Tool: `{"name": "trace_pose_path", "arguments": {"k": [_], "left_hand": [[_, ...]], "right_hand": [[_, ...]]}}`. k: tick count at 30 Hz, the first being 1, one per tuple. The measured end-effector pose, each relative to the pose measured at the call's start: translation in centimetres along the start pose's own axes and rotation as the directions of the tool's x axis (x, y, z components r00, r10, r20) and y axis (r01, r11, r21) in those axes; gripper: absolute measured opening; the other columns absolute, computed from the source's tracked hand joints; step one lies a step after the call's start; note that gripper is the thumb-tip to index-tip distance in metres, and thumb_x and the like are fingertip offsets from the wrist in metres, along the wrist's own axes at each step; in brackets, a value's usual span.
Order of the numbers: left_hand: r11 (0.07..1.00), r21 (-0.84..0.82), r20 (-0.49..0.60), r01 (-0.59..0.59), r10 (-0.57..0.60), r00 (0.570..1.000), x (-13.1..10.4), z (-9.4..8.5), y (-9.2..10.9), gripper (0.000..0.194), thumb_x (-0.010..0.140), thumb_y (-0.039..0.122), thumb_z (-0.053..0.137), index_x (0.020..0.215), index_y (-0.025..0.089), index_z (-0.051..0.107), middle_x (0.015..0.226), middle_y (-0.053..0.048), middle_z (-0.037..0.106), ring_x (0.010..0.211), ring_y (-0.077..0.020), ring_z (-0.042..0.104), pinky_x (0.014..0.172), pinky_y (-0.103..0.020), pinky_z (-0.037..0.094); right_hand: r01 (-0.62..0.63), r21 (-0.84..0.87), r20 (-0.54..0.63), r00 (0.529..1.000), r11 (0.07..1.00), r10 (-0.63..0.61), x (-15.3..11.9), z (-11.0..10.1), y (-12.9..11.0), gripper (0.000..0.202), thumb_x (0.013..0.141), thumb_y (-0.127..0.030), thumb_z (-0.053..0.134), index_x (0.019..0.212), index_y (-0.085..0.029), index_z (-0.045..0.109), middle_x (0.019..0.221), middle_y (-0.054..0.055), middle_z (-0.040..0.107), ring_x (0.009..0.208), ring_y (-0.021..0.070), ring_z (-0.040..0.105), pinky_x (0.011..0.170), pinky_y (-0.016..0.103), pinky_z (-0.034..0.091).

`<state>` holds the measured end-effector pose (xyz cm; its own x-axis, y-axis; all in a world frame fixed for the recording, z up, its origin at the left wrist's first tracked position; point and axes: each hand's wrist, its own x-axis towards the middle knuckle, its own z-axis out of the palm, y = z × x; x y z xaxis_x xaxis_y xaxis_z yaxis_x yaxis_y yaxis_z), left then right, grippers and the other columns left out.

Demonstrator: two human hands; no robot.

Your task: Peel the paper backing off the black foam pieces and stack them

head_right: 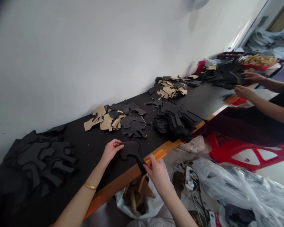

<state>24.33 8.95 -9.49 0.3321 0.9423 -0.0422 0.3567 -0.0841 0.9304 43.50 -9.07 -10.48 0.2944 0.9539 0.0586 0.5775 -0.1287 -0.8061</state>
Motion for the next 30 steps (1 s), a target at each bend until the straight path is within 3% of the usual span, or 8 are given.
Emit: {"name": "trace_pose_path", "arguments": {"k": [5,12,15,18,20,24,30], "left_hand": [[1.000,0.004,0.004,0.001,-0.001,1.000,-0.1,0.0,0.1,0.027,0.063,0.036,0.073,0.079,0.017,0.062,0.067,-0.002,0.067,0.066,-0.0178,0.062,0.064,-0.027,0.045],[1.000,0.007,-0.001,-0.010,0.010,1.000,-0.1,0.0,0.0,0.027,0.062,0.036,0.073,0.079,0.017,0.063,0.065,-0.001,0.066,0.067,-0.0184,0.063,0.063,-0.027,0.045],[1.000,0.007,-0.008,-0.009,0.009,1.000,-0.1,0.0,0.2,0.027,0.061,0.036,0.074,0.078,0.018,0.062,0.063,-0.001,0.065,0.067,-0.0188,0.063,0.063,-0.027,0.045],[1.000,0.006,-0.014,-0.006,0.006,1.000,-0.3,0.0,0.5,0.027,0.060,0.035,0.074,0.077,0.018,0.062,0.063,-0.001,0.065,0.067,-0.0188,0.063,0.064,-0.028,0.045],[1.000,0.000,-0.010,-0.003,0.003,1.000,-0.3,0.1,0.6,0.027,0.060,0.036,0.074,0.076,0.018,0.062,0.063,-0.001,0.065,0.065,-0.0182,0.063,0.062,-0.027,0.045],[1.000,-0.001,-0.010,-0.012,0.012,1.000,-0.3,0.2,0.7,0.027,0.060,0.036,0.073,0.075,0.018,0.061,0.064,-0.001,0.065,0.064,-0.0176,0.062,0.061,-0.027,0.045],[0.995,0.050,0.015,-0.084,0.083,0.996,-0.5,0.0,0.6,0.022,0.068,0.036,0.068,0.080,0.018,0.061,0.076,-0.004,0.066,0.072,-0.0182,0.062,0.070,-0.029,0.047]], "right_hand": [[-0.002,-0.133,0.062,0.998,0.991,0.010,0.3,0.0,-0.3,0.006,0.085,-0.029,0.049,0.085,-0.023,0.048,0.055,-0.005,0.059,0.043,0.0143,0.055,0.050,0.023,0.039],[-0.020,-0.434,0.026,0.999,0.901,0.034,0.5,-1.2,-0.2,0.022,0.084,-0.039,0.057,0.073,-0.022,0.053,0.057,0.002,0.061,0.057,0.0210,0.062,0.051,0.025,0.035],[-0.015,-0.425,-0.001,1.000,0.905,0.016,0.5,-2.0,-1.2,0.025,0.089,-0.042,0.050,0.074,-0.022,0.057,0.060,0.002,0.063,0.056,0.0199,0.061,0.050,0.025,0.036],[0.118,-0.292,-0.012,0.992,0.949,-0.127,1.1,-1.7,-2.9,0.026,0.094,-0.036,0.042,0.084,-0.022,0.062,0.073,0.003,0.068,0.065,0.0184,0.065,0.060,0.026,0.045],[0.256,-0.232,-0.009,0.964,0.938,-0.266,2.0,-0.6,-3.8,0.026,0.094,-0.029,0.040,0.098,-0.021,0.065,0.094,0.007,0.071,0.086,0.0199,0.067,0.074,0.029,0.051],[0.495,-0.313,0.095,0.866,0.811,-0.491,4.3,2.7,-4.4,0.036,0.093,-0.019,0.041,0.124,-0.018,0.058,0.131,0.010,0.058,0.127,0.0239,0.047,0.103,0.041,0.041],[0.536,-0.446,0.231,0.842,0.716,-0.487,6.0,5.2,-3.2,0.052,0.092,-0.038,0.051,0.140,-0.020,0.041,0.147,0.012,0.038,0.137,0.0271,0.032,0.109,0.050,0.030]]}}
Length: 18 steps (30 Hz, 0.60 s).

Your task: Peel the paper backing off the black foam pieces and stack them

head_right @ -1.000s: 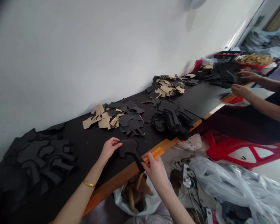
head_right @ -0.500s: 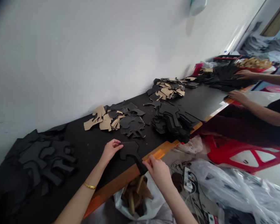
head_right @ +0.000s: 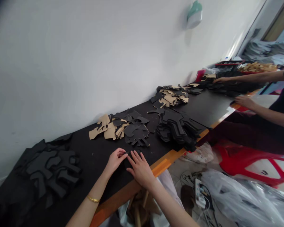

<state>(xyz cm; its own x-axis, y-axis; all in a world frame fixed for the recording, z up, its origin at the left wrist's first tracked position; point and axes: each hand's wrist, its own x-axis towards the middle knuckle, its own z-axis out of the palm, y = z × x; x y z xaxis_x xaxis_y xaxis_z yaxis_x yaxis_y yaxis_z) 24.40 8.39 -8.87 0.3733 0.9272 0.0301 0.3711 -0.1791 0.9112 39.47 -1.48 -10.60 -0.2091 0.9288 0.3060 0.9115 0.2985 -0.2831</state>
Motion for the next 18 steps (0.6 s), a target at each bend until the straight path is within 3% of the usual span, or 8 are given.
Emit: {"name": "trace_pose_path", "arguments": {"k": [6,14,18], "left_hand": [[0.992,0.104,0.024,-0.067,0.065,0.998,-1.2,0.4,0.6,0.016,0.075,0.029,0.061,0.088,0.022,0.057,0.092,-0.003,0.065,0.077,-0.0168,0.061,0.073,-0.029,0.049],[0.983,0.160,0.013,-0.093,0.092,0.996,-1.8,0.7,1.1,0.012,0.077,0.024,0.060,0.088,0.021,0.058,0.097,-0.006,0.062,0.080,-0.0175,0.063,0.077,-0.032,0.051],[0.987,0.142,-0.040,-0.078,0.084,0.996,-1.3,-0.3,0.9,0.012,0.076,0.020,0.060,0.087,0.018,0.065,0.124,-0.012,0.049,0.063,-0.0107,0.063,0.076,-0.034,0.054]], "right_hand": [[0.011,-0.012,-0.017,1.000,1.000,-0.011,-0.4,0.4,0.2,0.057,0.089,-0.045,0.053,0.140,-0.021,0.041,0.148,0.012,0.036,0.137,0.0270,0.030,0.110,0.050,0.029],[0.011,-0.005,-0.010,1.000,1.000,-0.011,-0.2,0.3,0.1,0.057,0.089,-0.045,0.054,0.139,-0.021,0.042,0.148,0.012,0.036,0.137,0.0276,0.031,0.110,0.051,0.028],[0.003,0.001,0.021,1.000,1.000,-0.003,-0.3,0.2,0.1,0.057,0.090,-0.045,0.051,0.142,-0.024,0.038,0.149,0.011,0.034,0.138,0.0274,0.029,0.110,0.051,0.028]]}}
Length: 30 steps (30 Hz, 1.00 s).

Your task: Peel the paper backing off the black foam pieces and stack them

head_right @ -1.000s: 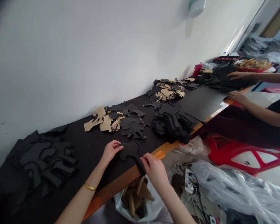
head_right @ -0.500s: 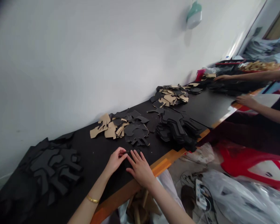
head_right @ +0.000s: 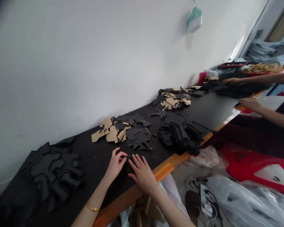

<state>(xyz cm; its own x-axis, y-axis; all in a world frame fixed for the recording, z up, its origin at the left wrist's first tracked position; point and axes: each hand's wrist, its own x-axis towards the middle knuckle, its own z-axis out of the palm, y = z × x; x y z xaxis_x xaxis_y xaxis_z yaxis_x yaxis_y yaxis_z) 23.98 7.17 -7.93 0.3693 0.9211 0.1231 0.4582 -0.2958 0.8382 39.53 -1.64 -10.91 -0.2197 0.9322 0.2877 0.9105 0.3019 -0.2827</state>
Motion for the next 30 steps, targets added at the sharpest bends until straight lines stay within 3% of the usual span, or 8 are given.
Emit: {"name": "trace_pose_path", "arguments": {"k": [2,6,12,18,23,27,30], "left_hand": [[0.999,-0.011,0.008,0.044,-0.044,0.999,0.4,-0.4,-0.3,0.012,0.076,0.017,0.059,0.086,0.017,0.067,0.131,-0.014,0.043,0.058,-0.0082,0.061,0.074,-0.035,0.055],[0.997,0.012,-0.002,0.073,-0.073,0.997,1.0,-0.3,-0.7,0.021,0.073,0.004,0.054,0.084,0.016,0.068,0.119,-0.012,0.048,0.063,-0.0100,0.061,0.074,-0.033,0.055],[0.985,0.169,-0.075,-0.020,0.033,0.997,0.8,0.3,0.0,0.028,0.072,-0.002,0.047,0.081,0.017,0.066,0.098,-0.008,0.052,0.086,-0.0168,0.061,0.082,-0.032,0.052],[0.911,0.413,-0.076,0.016,0.017,0.997,-0.4,0.6,2.0,0.029,0.078,0.003,0.045,0.090,0.020,0.065,0.114,-0.008,0.051,0.098,-0.0182,0.061,0.087,-0.034,0.048],[0.848,0.528,-0.084,0.055,-0.012,0.996,-0.8,0.2,3.3,0.032,0.081,0.005,0.045,0.093,0.022,0.069,0.133,-0.010,0.045,0.114,-0.0244,0.055,0.092,-0.040,0.046],[0.836,0.535,-0.065,0.125,-0.107,0.992,-0.1,-1.2,2.7,0.039,0.081,0.004,0.045,0.093,0.028,0.074,0.149,-0.004,0.033,0.122,-0.0246,0.050,0.099,-0.040,0.041],[0.844,0.516,-0.026,0.145,-0.153,0.988,0.6,-1.8,1.5,0.043,0.081,0.004,0.045,0.095,0.032,0.075,0.147,-0.003,0.038,0.120,-0.0227,0.052,0.101,-0.041,0.040]], "right_hand": [[0.004,0.000,0.009,1.000,1.000,-0.004,0.0,0.0,0.0,0.057,0.091,-0.045,0.050,0.142,-0.024,0.037,0.150,0.010,0.033,0.138,0.0273,0.028,0.110,0.051,0.028],[0.007,0.001,0.013,1.000,1.000,-0.007,0.0,0.0,0.0,0.056,0.091,-0.046,0.048,0.142,-0.024,0.038,0.149,0.010,0.033,0.138,0.0274,0.028,0.110,0.051,0.028],[0.001,-0.016,-0.005,1.000,1.000,-0.001,0.0,0.1,0.0,0.057,0.090,-0.043,0.053,0.141,-0.022,0.040,0.149,0.012,0.035,0.137,0.0276,0.030,0.110,0.050,0.028],[0.013,-0.031,0.044,0.999,0.999,-0.011,0.2,-0.1,-0.1,0.061,0.087,-0.037,0.058,0.142,-0.020,0.038,0.149,0.013,0.033,0.137,0.0296,0.029,0.109,0.053,0.028],[-0.002,0.007,0.024,1.000,1.000,0.002,0.1,-0.1,0.0,0.058,0.089,-0.043,0.054,0.141,-0.022,0.039,0.149,0.012,0.033,0.138,0.0281,0.029,0.110,0.052,0.028],[0.008,0.010,0.016,1.000,1.000,-0.008,0.1,0.0,0.1,0.058,0.090,-0.045,0.053,0.141,-0.022,0.040,0.149,0.011,0.033,0.138,0.0278,0.029,0.110,0.051,0.028],[0.014,-0.010,0.020,1.000,1.000,-0.014,0.1,0.0,0.0,0.058,0.089,-0.042,0.055,0.141,-0.022,0.040,0.149,0.012,0.033,0.138,0.0283,0.029,0.109,0.052,0.028]]}}
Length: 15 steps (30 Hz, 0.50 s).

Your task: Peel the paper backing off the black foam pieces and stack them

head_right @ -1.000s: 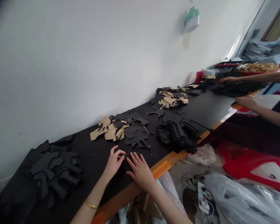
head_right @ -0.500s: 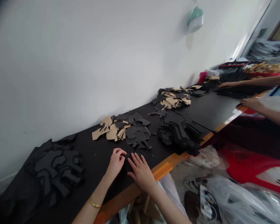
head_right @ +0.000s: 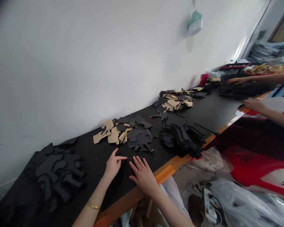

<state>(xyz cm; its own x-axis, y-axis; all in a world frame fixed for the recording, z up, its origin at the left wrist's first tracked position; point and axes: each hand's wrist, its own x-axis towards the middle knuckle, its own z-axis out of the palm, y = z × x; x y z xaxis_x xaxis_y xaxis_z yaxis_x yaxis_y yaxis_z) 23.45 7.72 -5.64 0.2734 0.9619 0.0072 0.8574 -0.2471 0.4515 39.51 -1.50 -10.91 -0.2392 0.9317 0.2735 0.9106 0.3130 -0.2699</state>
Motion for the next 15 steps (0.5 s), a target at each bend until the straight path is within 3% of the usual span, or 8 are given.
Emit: {"name": "trace_pose_path", "arguments": {"k": [6,15], "left_hand": [[0.998,0.050,-0.042,0.040,-0.038,0.998,1.0,1.1,-0.9,0.044,0.080,0.006,0.048,0.088,0.039,0.075,0.137,0.000,0.050,0.127,-0.0247,0.043,0.106,-0.051,0.029],[1.000,0.003,-0.090,0.023,-0.022,0.996,1.2,2.7,-1.9,0.048,0.079,0.002,0.043,0.093,0.034,0.075,0.138,-0.002,0.050,0.129,-0.0260,0.041,0.110,-0.056,0.021]], "right_hand": [[0.008,-0.032,0.016,1.000,0.999,-0.008,0.0,-0.1,-0.1,0.061,0.087,-0.036,0.059,0.142,-0.021,0.038,0.149,0.013,0.032,0.137,0.0299,0.029,0.108,0.053,0.029],[0.012,-0.035,0.003,1.000,0.999,-0.012,-0.1,0.6,0.2,0.064,0.086,-0.036,0.059,0.144,-0.024,0.034,0.151,0.012,0.028,0.138,0.0298,0.028,0.109,0.053,0.029]]}}
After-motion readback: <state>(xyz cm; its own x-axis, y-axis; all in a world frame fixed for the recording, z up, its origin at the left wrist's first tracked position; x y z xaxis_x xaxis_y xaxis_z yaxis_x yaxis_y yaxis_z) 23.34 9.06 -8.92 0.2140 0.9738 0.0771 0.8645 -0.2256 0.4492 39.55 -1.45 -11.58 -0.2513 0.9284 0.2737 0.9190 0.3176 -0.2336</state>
